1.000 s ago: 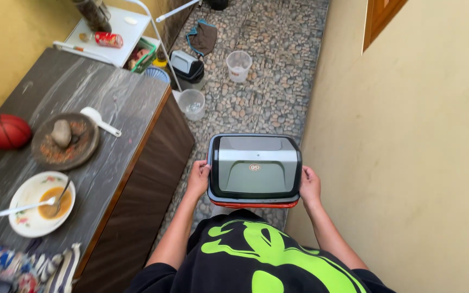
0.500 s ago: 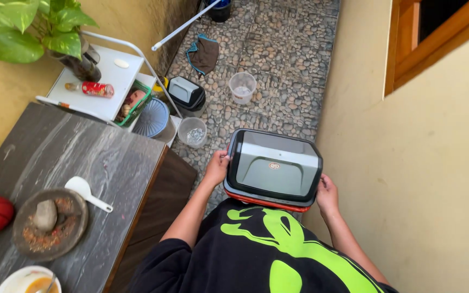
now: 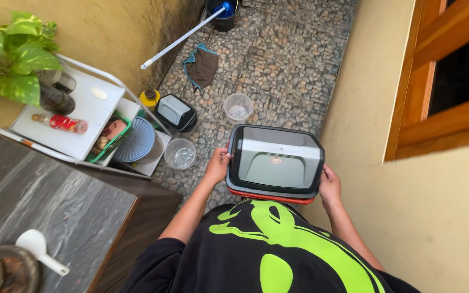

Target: Sorting various items of waste and packaging from smaller containers into a larger trash bin and plastic bag.

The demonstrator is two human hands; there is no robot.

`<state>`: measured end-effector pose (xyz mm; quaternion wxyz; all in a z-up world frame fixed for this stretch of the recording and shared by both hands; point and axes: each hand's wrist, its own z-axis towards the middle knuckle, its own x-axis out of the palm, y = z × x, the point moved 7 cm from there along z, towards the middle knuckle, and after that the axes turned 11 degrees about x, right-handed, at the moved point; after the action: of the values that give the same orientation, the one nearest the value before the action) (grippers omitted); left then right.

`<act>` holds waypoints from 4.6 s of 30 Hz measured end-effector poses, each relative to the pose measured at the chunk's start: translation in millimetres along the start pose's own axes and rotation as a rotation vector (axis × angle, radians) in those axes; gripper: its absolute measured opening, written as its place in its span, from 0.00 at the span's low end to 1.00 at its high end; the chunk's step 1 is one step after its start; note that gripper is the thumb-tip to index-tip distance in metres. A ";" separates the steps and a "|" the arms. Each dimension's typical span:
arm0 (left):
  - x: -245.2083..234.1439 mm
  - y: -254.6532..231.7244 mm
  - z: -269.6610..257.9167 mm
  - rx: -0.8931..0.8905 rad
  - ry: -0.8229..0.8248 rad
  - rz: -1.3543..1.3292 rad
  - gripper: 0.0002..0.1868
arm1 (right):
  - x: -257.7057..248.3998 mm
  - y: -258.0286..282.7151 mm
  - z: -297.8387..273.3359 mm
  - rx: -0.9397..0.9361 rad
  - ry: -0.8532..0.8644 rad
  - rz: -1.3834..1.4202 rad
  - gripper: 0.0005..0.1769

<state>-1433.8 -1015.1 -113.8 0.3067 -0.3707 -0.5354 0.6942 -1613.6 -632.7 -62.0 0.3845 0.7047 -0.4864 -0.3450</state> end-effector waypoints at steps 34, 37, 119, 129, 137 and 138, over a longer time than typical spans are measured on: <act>-169.5 225.3 265.7 -0.477 -0.688 0.076 0.12 | 416.3 127.5 485.9 0.082 0.640 -0.408 0.20; -178.6 274.0 315.0 -0.303 -0.694 0.057 0.11 | 465.2 126.2 538.7 0.116 0.659 -0.358 0.19; -99.9 576.0 469.7 -0.609 -1.002 0.275 0.51 | 376.9 -269.3 916.7 0.176 0.084 -0.299 0.24; -95.2 553.8 426.8 -0.367 -1.298 0.048 0.55 | 534.1 -104.4 776.0 -0.428 0.415 -0.709 0.22; -108.9 465.1 430.7 -0.482 -1.207 0.209 0.55 | 651.1 -25.3 753.0 -0.471 0.604 -0.700 0.21; -109.7 457.1 433.9 -0.497 -1.096 0.367 0.56 | 661.2 -27.7 748.3 -0.537 0.680 -0.668 0.21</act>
<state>-1753.9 -1438.2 -471.1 -0.2318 -0.1074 -0.6878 0.6795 -2054.7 -1409.3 -509.4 0.5560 0.7696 0.0209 -0.3133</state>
